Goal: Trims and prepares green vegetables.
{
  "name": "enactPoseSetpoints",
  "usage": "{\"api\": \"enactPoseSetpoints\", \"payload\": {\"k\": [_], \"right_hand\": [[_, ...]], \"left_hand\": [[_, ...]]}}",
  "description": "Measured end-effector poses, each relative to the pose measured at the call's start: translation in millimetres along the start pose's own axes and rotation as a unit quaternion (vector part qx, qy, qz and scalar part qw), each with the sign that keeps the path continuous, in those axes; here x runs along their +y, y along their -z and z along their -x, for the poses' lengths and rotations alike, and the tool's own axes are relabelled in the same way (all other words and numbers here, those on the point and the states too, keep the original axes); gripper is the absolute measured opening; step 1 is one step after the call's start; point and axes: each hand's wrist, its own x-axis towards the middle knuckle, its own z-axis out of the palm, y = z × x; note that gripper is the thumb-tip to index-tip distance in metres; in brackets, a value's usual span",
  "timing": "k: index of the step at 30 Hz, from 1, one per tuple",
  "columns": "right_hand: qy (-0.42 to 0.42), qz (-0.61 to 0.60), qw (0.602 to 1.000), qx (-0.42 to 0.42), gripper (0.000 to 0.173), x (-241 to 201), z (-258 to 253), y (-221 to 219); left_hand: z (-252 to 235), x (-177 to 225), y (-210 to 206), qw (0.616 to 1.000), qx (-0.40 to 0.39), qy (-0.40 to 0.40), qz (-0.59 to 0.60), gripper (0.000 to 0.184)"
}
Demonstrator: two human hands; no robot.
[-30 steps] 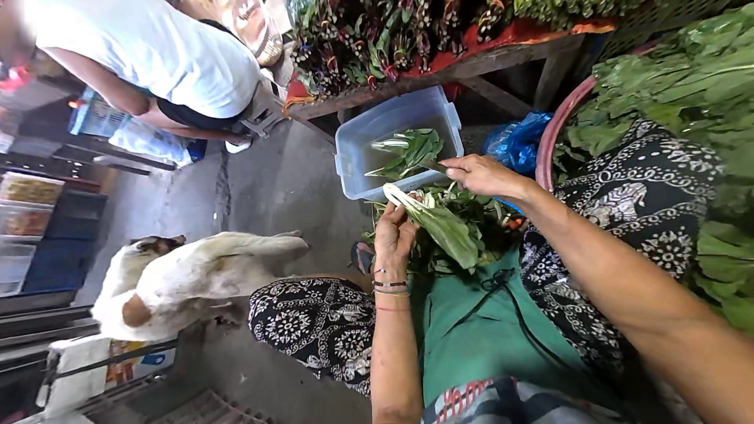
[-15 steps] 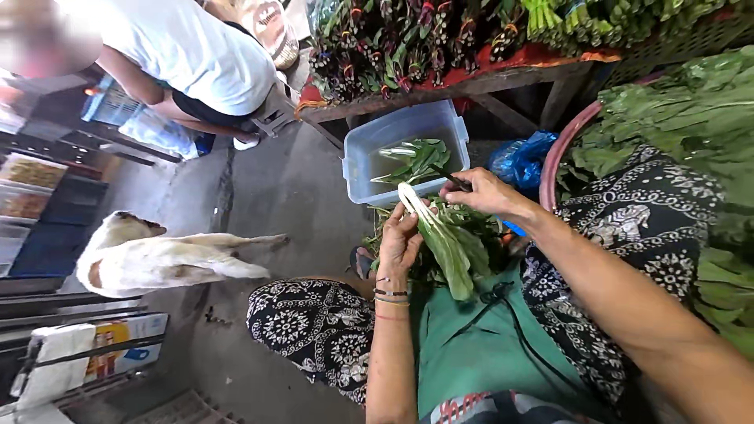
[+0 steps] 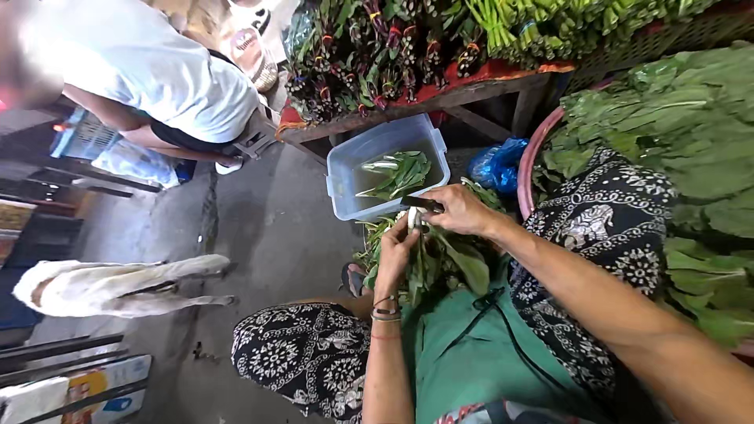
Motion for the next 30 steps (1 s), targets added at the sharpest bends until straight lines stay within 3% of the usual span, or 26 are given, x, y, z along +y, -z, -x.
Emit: {"api": "enactPoseSetpoints", "payload": {"k": [5,7,11,15,19,22,24,27,30], "right_hand": [[0.077,0.118,0.989,-0.033,0.025,8.0,2.5,-5.7],[0.088,0.144,0.984,-0.050,0.024,8.3,3.7,-6.8],[0.091,0.095,0.991,-0.025,0.024,13.2,0.0,-5.3],[0.041,-0.010,0.998,-0.039,0.018,14.9,-8.6,5.0],[-0.047,0.017,0.999,0.008,0.018,14.4,-10.5,22.1],[-0.124,0.072,0.989,0.022,0.042,18.0,-12.4,24.6],[-0.163,0.078,0.983,0.022,0.042,16.4,-14.4,22.9],[-0.171,0.038,0.985,-0.006,0.020,13.8,-15.8,21.0],[-0.153,-0.036,0.987,-0.027,0.012,8.0,-13.0,16.6]], "left_hand": [[-3.8,7.0,24.1,0.988,-0.076,0.039,-0.127,0.017],[-3.0,14.0,29.7,0.985,-0.101,0.073,-0.122,0.017],[0.6,10.7,37.2,0.982,-0.133,0.112,0.069,0.027],[1.5,-11.1,42.9,0.930,-0.182,0.104,0.304,0.030],[0.6,-19.7,46.5,0.880,-0.170,0.101,0.432,0.039],[-1.7,-24.1,49.3,0.832,-0.154,0.104,0.523,0.038],[-3.7,-24.9,46.1,0.817,-0.132,0.102,0.553,0.036],[-5.3,-28.9,38.2,0.830,-0.123,0.075,0.539,0.042],[-4.3,-27.1,30.7,0.876,-0.080,0.081,0.469,0.048]]}}
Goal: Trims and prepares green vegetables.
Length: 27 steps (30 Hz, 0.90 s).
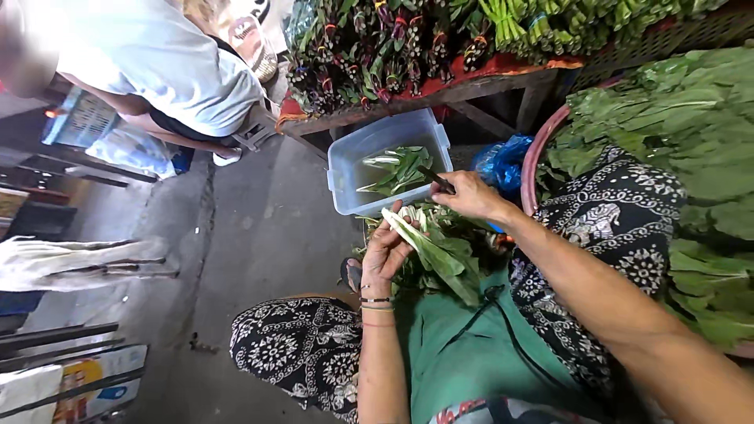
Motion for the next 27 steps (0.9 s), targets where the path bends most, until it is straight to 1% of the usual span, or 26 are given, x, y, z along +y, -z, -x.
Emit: {"api": "enactPoseSetpoints", "payload": {"k": [1,3,4,5,7,11,14,16,18,19,22,23,24,25,27], "right_hand": [[0.006,-0.029,1.000,-0.004,0.012,-1.0,1.7,-3.0],[0.026,-0.076,0.997,-0.004,0.015,-1.5,5.1,-10.5],[0.043,-0.090,0.995,-0.003,0.016,-1.4,6.9,-14.3],[0.053,-0.097,0.994,-0.011,0.019,-2.3,7.3,-15.9],[0.061,-0.084,0.994,-0.026,0.026,-2.8,6.8,-17.9],[0.037,-0.065,0.996,-0.043,0.032,0.6,2.3,-18.7],[0.041,-0.056,0.996,-0.051,0.029,-1.4,3.4,-17.4],[0.046,-0.032,0.997,-0.058,0.024,-3.7,4.9,-17.6],[0.060,-0.003,0.997,-0.057,0.021,-5.1,6.6,-19.5],[0.075,0.018,0.996,-0.049,0.018,-5.6,8.2,-20.9],[0.165,0.088,0.982,-0.029,0.017,-0.2,9.0,-23.5],[0.201,0.114,0.973,-0.016,0.022,2.8,9.0,-24.6],[0.227,0.134,0.965,-0.006,0.028,4.8,9.2,-25.6],[0.249,0.152,0.956,0.008,0.031,6.4,9.7,-27.0],[0.280,0.182,0.942,0.038,0.028,8.5,10.4,-29.3]], "left_hand": [[0.4,-1.5,-6.1,0.998,0.044,-0.008,-0.052,0.045],[1.3,-5.4,-24.8,0.970,0.141,-0.026,-0.197,0.033],[0.9,-8.0,-31.6,0.951,0.170,-0.037,-0.257,0.027],[0.4,-10.3,-35.3,0.935,0.179,-0.047,-0.303,0.025],[0.8,-11.9,-39.1,0.919,0.165,-0.053,-0.355,0.026],[2.5,-9.4,-46.8,0.913,0.148,-0.031,-0.378,0.026],[2.3,-8.5,-46.8,0.906,0.134,-0.018,-0.401,0.025],[1.6,-9.8,-42.4,0.887,0.110,-0.038,-0.446,0.028],[-0.5,-10.8,-36.6,0.849,0.096,-0.074,-0.515,0.035],[-0.6,-10.5,-35.9,0.820,0.094,-0.093,-0.557,0.035],[1.5,-8.6,-40.4,0.716,0.101,-0.125,-0.680,0.028],[2.1,-8.0,-42.1,0.689,0.104,-0.129,-0.706,0.023],[2.7,-7.6,-44.1,0.671,0.105,-0.129,-0.723,0.020],[3.1,-8.0,-45.3,0.661,0.103,-0.132,-0.731,0.019],[3.0,-10.5,-46.8,0.658,0.093,-0.150,-0.732,0.021]]}}
